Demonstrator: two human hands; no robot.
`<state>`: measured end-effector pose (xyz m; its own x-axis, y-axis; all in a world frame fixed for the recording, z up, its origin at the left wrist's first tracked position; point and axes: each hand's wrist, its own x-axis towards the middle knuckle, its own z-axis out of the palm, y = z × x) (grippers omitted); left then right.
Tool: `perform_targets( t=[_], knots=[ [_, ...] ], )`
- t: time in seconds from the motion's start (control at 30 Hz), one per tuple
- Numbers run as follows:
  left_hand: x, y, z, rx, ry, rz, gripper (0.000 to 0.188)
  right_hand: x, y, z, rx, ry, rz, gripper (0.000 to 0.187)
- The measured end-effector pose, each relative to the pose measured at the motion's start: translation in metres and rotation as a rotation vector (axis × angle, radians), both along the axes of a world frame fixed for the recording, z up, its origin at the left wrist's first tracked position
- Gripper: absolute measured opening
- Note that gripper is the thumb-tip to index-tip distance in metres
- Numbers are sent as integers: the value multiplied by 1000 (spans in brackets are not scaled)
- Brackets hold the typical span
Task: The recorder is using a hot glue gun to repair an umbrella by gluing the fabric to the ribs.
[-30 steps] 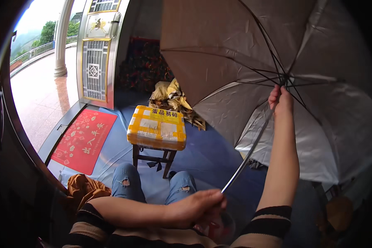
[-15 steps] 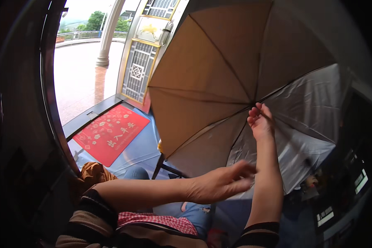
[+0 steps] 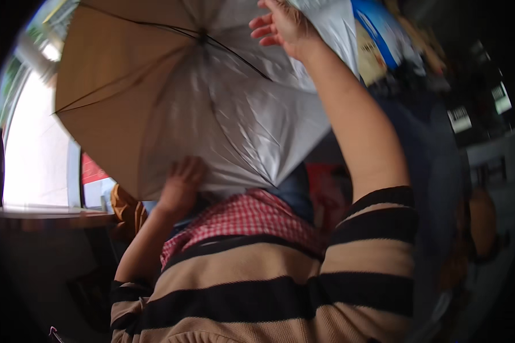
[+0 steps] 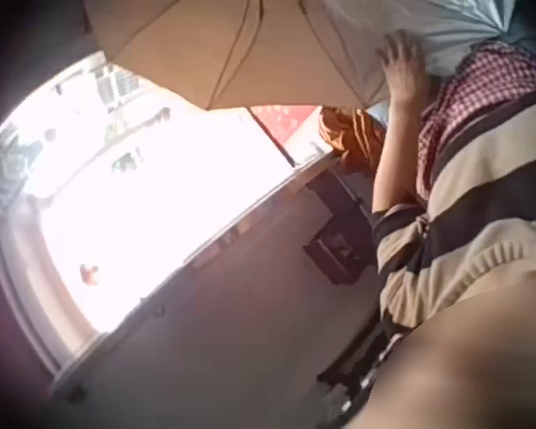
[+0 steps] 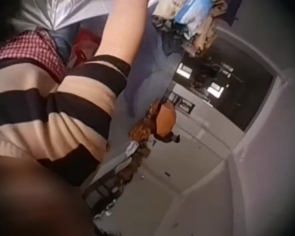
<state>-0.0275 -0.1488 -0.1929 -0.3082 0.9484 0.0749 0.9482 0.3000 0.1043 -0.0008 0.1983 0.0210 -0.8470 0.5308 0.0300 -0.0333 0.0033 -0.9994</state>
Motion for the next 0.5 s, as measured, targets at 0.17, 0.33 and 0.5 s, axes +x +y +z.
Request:
perform_targets(
  t=[0.17,0.33,0.5],
  knots=[
    [-17,7,16,-25,-3,-4,47,172,52,-23,344,-42,-380,35],
    [-23,3,33,-122,66,-11,49,338,56,-115,170,-513,-677,28],
    [-11,11,27,-228,185,116,53,439,21,-260,-59,-973,-466,25]
  ],
)
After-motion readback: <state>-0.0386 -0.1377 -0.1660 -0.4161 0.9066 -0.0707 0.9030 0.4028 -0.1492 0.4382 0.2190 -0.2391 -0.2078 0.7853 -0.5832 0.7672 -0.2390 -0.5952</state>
